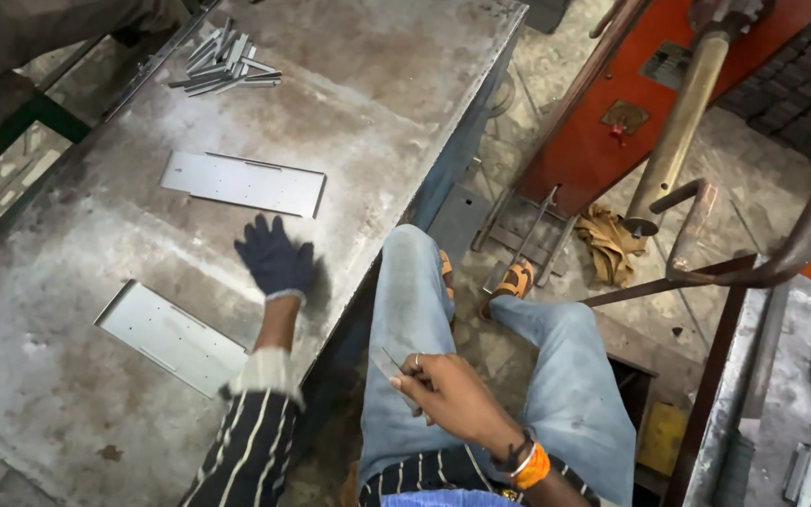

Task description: The person sits at a metal workbench holding a sheet-metal enclosure on their lap and files its cut edges with a hand file, repositioning the panel repeatedly to file different sides. They set finished panels on the bench and pick up small metal strips from a pile beside them.

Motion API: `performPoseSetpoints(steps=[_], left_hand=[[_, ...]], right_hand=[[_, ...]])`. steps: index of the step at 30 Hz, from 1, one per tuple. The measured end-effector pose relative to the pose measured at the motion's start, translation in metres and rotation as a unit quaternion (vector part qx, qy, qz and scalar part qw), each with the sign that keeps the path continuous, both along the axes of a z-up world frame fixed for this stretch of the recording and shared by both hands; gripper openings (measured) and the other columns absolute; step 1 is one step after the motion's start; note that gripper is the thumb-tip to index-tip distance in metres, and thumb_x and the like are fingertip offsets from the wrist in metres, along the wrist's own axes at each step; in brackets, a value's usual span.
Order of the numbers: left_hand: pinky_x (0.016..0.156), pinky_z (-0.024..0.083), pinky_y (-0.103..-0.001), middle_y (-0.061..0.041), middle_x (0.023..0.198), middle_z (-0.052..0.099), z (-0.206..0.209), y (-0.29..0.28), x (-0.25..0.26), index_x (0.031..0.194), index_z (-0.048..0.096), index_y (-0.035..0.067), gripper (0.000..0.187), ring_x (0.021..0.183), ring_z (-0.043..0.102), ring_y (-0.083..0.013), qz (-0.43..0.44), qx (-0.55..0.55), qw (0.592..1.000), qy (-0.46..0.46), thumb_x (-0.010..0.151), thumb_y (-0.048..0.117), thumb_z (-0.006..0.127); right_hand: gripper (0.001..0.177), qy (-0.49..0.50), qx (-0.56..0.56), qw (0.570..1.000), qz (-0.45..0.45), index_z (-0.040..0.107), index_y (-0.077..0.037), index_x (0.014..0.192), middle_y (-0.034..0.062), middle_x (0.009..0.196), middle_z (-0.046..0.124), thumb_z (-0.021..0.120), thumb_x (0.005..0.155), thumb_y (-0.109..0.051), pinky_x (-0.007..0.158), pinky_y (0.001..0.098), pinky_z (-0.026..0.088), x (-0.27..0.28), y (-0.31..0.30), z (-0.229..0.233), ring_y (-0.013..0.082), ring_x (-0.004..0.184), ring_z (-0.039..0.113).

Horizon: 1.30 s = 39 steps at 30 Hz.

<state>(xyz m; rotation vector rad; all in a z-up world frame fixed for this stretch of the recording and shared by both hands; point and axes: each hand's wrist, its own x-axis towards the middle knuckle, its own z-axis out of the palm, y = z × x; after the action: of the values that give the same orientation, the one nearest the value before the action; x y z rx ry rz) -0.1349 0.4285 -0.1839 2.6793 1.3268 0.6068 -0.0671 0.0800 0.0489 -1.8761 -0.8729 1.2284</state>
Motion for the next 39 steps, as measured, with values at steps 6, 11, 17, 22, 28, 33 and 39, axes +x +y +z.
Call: performPoseSetpoints(steps=[6, 11, 17, 22, 28, 33, 39], left_hand=[[0.124, 0.001, -0.067, -0.019, 0.171, 0.025, 0.024, -0.001, 0.097, 0.146, 0.056, 0.017, 0.085, 0.159, 0.015, -0.0446, -0.010, -0.104, 0.969, 0.222, 0.086, 0.077, 0.061], [0.116, 0.002, -0.071, -0.018, 0.169, 0.020, 0.014, 0.019, 0.131, 0.156, 0.040, 0.022, 0.103, 0.153, 0.015, -0.0433, -0.120, -0.122, 0.979, 0.110, 0.071, 0.076, 0.067], [0.115, 0.003, -0.073, -0.020, 0.165, 0.025, 0.013, 0.030, 0.099, 0.158, 0.024, 0.001, 0.129, 0.152, 0.019, -0.0424, -0.085, -0.055, 0.972, 0.211, 0.068, 0.080, 0.073], [0.118, 0.017, -0.067, -0.023, 0.156, 0.041, 0.025, -0.004, 0.064, 0.159, 0.024, -0.002, 0.133, 0.143, 0.038, -0.0428, -0.068, -0.070, 0.982, 0.163, 0.065, 0.075, 0.080], [0.097, 0.043, -0.054, -0.023, 0.133, 0.054, 0.053, -0.060, 0.040, 0.158, 0.029, 0.003, 0.136, 0.114, 0.053, -0.0419, 0.028, -0.121, 0.985, 0.122, 0.053, 0.065, 0.091], [0.097, 0.049, -0.051, -0.025, 0.127, 0.057, 0.049, -0.060, 0.029, 0.153, 0.035, 0.002, 0.133, 0.119, 0.055, -0.0420, 0.048, -0.207, 0.969, 0.126, 0.050, 0.059, 0.095], [0.083, 0.058, -0.045, -0.024, 0.121, 0.069, 0.117, -0.067, 0.044, 0.150, 0.040, 0.000, 0.107, 0.096, 0.069, -0.0346, 0.074, -0.474, 0.869, -0.120, 0.062, 0.036, 0.089]], right_hand=[[0.026, 0.021, -0.007, 0.999, -0.040, 0.067, -0.001, 0.089, 0.0048, 0.063, 0.064, 0.065, 0.097, -0.026, 0.047, 0.0297, 0.054, 0.009, -0.004, -0.011, 0.0104, 0.058, 0.072], [0.028, 0.013, -0.010, 0.998, -0.055, 0.066, 0.001, 0.087, 0.0054, 0.063, 0.065, 0.065, 0.098, -0.025, 0.048, 0.0287, 0.056, 0.022, -0.003, -0.010, 0.0111, 0.060, 0.072], [0.028, 0.034, -0.030, 0.996, -0.081, 0.066, 0.001, 0.088, 0.0054, 0.064, 0.065, 0.065, 0.097, -0.026, 0.048, 0.0291, 0.056, 0.027, -0.005, -0.011, 0.0113, 0.061, 0.074], [0.027, 0.043, -0.035, 0.994, -0.090, 0.069, -0.001, 0.092, 0.0054, 0.065, 0.064, 0.065, 0.097, -0.027, 0.048, 0.0289, 0.055, 0.030, -0.005, -0.015, 0.0117, 0.062, 0.072], [0.027, 0.050, -0.004, 0.995, -0.089, 0.069, 0.001, 0.095, 0.0057, 0.067, 0.067, 0.066, 0.098, -0.025, 0.048, 0.0277, 0.054, 0.029, -0.009, -0.015, 0.0111, 0.060, 0.073], [0.025, 0.103, 0.055, 0.979, -0.166, 0.068, 0.002, 0.113, 0.0063, 0.072, 0.069, 0.067, 0.096, -0.017, 0.046, 0.0275, 0.052, 0.032, -0.017, -0.031, 0.0121, 0.053, 0.065], [0.023, 0.189, 0.169, 0.933, -0.257, 0.063, 0.006, 0.114, 0.0038, 0.085, 0.072, 0.065, 0.099, -0.012, 0.054, 0.0270, 0.058, 0.055, -0.035, -0.061, 0.0091, 0.069, 0.072]])
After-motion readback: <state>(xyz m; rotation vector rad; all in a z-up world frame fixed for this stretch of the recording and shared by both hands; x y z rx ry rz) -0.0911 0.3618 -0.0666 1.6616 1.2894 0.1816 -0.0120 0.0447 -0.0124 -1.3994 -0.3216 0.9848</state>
